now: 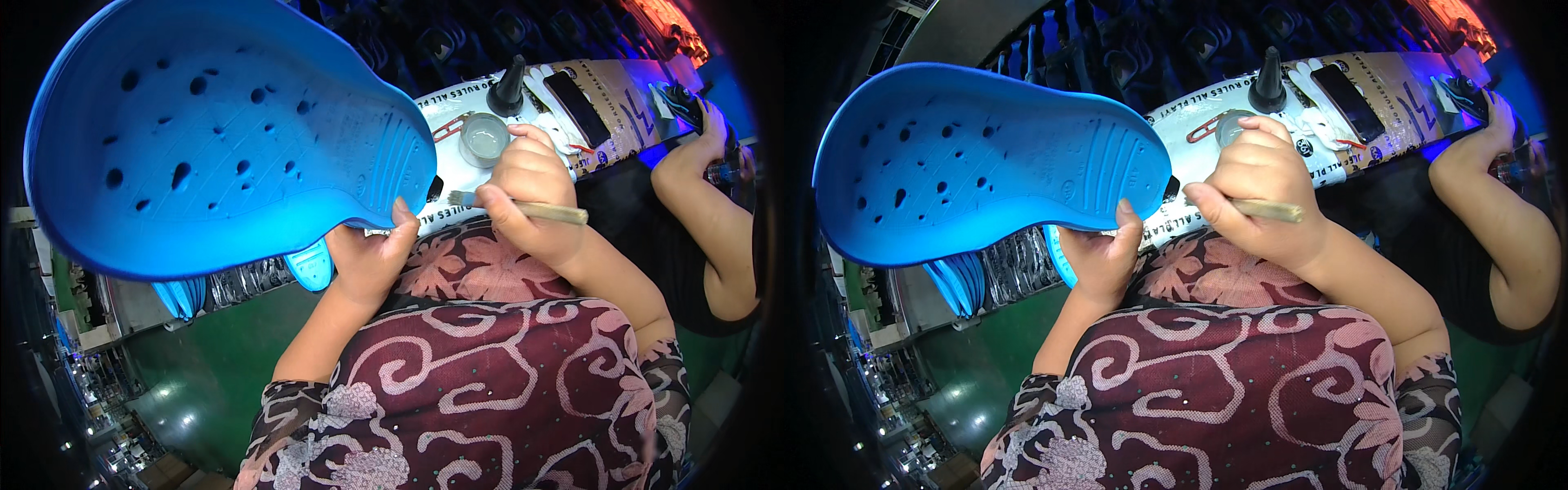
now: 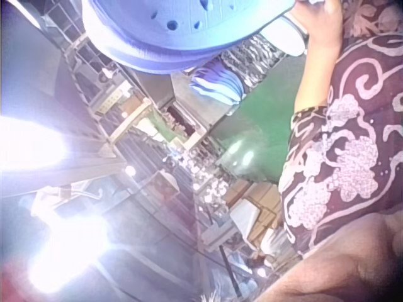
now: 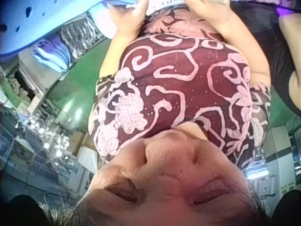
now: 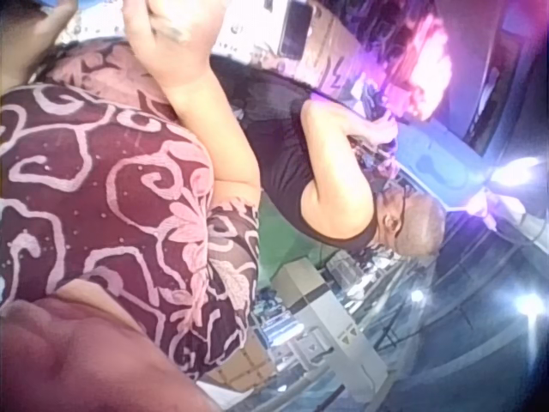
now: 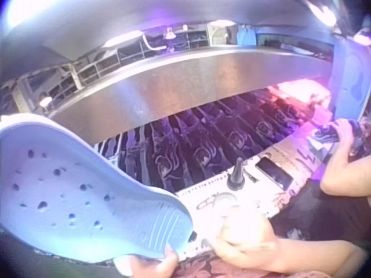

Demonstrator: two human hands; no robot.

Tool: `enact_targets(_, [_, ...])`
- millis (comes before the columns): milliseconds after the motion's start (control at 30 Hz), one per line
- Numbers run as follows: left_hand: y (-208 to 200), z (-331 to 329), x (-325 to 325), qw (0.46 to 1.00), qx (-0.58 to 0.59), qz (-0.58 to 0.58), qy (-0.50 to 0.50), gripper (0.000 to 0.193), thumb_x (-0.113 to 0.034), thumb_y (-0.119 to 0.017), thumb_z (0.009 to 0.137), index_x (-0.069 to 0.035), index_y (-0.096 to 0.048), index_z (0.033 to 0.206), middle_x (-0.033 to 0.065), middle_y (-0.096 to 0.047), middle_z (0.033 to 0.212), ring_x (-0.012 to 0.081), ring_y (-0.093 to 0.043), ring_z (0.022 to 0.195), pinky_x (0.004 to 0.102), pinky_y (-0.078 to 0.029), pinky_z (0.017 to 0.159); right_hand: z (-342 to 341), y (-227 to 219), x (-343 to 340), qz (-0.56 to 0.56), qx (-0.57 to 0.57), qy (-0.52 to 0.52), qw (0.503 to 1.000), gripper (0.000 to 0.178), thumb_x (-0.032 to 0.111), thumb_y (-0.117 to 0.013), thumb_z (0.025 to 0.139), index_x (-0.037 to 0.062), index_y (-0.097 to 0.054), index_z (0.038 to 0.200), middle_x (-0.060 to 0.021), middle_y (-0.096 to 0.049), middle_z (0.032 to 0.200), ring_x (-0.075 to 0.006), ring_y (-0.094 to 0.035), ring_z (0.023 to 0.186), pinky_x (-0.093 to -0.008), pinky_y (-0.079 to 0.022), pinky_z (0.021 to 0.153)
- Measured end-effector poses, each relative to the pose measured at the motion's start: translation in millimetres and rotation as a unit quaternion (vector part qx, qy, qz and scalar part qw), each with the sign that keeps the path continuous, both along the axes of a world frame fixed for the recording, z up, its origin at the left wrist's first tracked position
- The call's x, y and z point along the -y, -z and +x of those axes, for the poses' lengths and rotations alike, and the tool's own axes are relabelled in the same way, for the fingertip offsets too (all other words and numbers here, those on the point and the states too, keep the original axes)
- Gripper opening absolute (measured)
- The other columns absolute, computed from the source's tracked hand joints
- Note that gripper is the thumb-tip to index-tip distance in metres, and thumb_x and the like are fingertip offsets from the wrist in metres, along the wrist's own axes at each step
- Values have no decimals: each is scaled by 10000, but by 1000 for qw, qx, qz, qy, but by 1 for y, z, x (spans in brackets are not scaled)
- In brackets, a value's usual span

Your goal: The person applies glue to shoe soles using a brush and places the soles onto a conveyor belt.

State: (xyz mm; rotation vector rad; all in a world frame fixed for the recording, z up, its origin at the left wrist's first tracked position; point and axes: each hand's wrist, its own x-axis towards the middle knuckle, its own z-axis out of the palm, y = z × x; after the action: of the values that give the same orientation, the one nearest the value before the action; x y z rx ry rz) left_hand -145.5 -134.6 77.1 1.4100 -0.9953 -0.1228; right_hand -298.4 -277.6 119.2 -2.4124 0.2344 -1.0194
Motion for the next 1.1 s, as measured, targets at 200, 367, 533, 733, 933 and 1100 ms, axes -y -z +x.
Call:
enact_targets(200, [-24,2,5,999,-41,6,15,353,67,-640,735,45,-521,1066,107,-586,1008,160,-571,906,287,-459,814,-21,-5,17,68,32,33,997,290,148,-541,866,65,-600,595,-38,-534,578,-208,-507,594,-396,-385,890])
enact_targets(367, [-91,4,9,991,-108,34,66,549,2,-585,786,43,-376,1291,171,-532,1202,248,-551,1080,381,-423,949,-49,6,35,113,105,97,983,288,101,-573,867,52,-587,584,-74,-541,567,-247,-484,589,-350,-386,658])
enact_targets(533, [-164,-15,47,852,-285,179,401,773,-203,-669,754,115,-270,1335,192,-618,921,147,-589,491,232,-449,361,-88,20,45,134,108,154,973,300,125,-581,873,69,-598,579,-70,-540,558,-252,-495,558,-346,-394,638])
enact_targets(733, [-222,-92,265,758,-350,150,529,560,-191,-650,833,54,-384,1261,168,-614,1005,196,-629,713,235,-538,557,-132,36,65,248,141,233,929,272,122,-581,872,42,-633,617,-77,-592,587,-253,-564,602,-366,-417,626])
enact_targets(933, [-280,-165,439,705,-603,-29,373,342,-58,-534,913,109,-383,1171,237,-571,1068,323,-644,873,350,-607,713,-157,40,79,241,119,261,927,263,107,-575,879,19,-629,636,-89,-584,594,-234,-524,594,-351,-406,602])
enact_targets(1100, [-200,-157,348,759,-423,4,494,455,-159,-617,888,-35,-440,1288,181,-615,1010,236,-625,892,331,-532,822,-164,52,80,328,150,245,900,335,159,-512,931,13,-615,647,-58,-563,601,-185,-530,627,-323,-418,634])
